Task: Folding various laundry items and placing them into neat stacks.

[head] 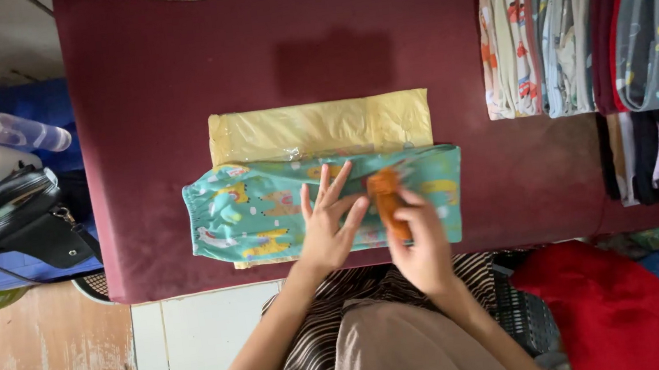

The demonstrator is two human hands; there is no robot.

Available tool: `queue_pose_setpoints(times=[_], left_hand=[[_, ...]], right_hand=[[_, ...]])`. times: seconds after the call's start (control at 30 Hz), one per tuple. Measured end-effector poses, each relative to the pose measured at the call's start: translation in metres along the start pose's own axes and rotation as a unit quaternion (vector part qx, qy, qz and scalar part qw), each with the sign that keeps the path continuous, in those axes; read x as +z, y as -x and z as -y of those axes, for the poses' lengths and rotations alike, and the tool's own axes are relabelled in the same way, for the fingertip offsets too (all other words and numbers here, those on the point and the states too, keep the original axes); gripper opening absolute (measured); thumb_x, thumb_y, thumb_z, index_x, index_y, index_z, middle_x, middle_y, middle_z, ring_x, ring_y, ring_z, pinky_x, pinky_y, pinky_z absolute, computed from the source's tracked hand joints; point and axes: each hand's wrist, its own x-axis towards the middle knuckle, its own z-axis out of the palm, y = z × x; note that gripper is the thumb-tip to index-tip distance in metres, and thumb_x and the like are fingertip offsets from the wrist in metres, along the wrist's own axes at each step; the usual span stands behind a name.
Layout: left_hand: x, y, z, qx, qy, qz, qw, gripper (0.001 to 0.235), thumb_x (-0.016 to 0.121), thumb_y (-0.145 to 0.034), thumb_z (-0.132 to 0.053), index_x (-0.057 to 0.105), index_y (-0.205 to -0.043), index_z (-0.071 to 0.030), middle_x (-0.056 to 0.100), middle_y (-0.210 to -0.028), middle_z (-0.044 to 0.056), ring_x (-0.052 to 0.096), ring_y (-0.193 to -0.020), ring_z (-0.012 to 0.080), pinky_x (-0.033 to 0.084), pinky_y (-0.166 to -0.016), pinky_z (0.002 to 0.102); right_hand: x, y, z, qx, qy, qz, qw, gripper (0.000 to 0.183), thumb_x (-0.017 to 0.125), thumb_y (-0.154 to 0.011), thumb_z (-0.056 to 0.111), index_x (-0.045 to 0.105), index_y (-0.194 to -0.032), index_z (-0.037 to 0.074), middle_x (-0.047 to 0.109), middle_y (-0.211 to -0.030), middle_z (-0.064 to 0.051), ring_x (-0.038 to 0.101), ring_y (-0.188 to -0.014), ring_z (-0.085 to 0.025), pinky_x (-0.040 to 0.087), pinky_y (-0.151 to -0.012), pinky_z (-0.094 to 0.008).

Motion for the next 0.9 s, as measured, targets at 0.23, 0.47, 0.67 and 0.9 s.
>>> queue_pose_setpoints(times=[0.23,0.47,0.67,0.9], left_hand=[[0.035,-0.009,-0.009,-0.060,-0.025,-0.135,0.989,0.033,0.076,-0.088,-0.037,0.076,-0.098,-0.005,0.052,-0.149,0.008,0.031,-0.150,0.0334,0.010,-0.120,0.059],[0.043,-0.008,-0.005,-0.034,-0.041,-0.164,0.985,0.025,0.076,-0.091,-0.031,0.075,-0.099,-0.007,0.059,-0.134,0.006,0.036,-0.145,0.0356,0.017,-0.118,0.058],[0.044,-0.009,0.000,-0.038,-0.031,-0.185,0.981,0.023,0.074,-0.095,-0.029,0.074,-0.104,-0.008,0.068,-0.122,0.004,0.043,-0.142,0.0346,0.019,-0.118,0.055],[0.055,-0.011,0.006,-0.037,-0.053,-0.194,0.979,0.028,0.072,-0.094,-0.029,0.066,-0.115,-0.012,0.067,-0.116,0.005,0.046,-0.138,0.0338,0.025,-0.114,0.054]], right_hand=[[-0.022,-0.015,-0.011,-0.011,-0.003,0.094,0.996,0.036,0.083,-0.082,0.013,0.063,-0.111,0.005,0.061,-0.136,-0.021,0.057,-0.127,-0.039,0.045,-0.104,-0.047],[-0.045,-0.039,-0.069,0.071,0.060,-0.024,0.995,0.028,0.071,-0.098,0.008,0.064,-0.124,0.002,0.059,-0.123,-0.019,0.061,-0.112,-0.034,0.052,-0.091,-0.040],[-0.045,-0.035,-0.104,0.161,-0.024,-0.026,0.986,0.016,0.067,-0.105,0.011,0.063,-0.119,0.004,0.071,-0.104,-0.009,0.070,-0.094,-0.020,0.055,-0.082,-0.029],[-0.051,-0.010,-0.112,0.373,-0.321,0.055,0.869,0.024,0.077,-0.091,0.012,0.071,-0.112,0.001,0.073,-0.096,-0.004,0.067,-0.082,-0.009,0.056,-0.072,-0.025]])
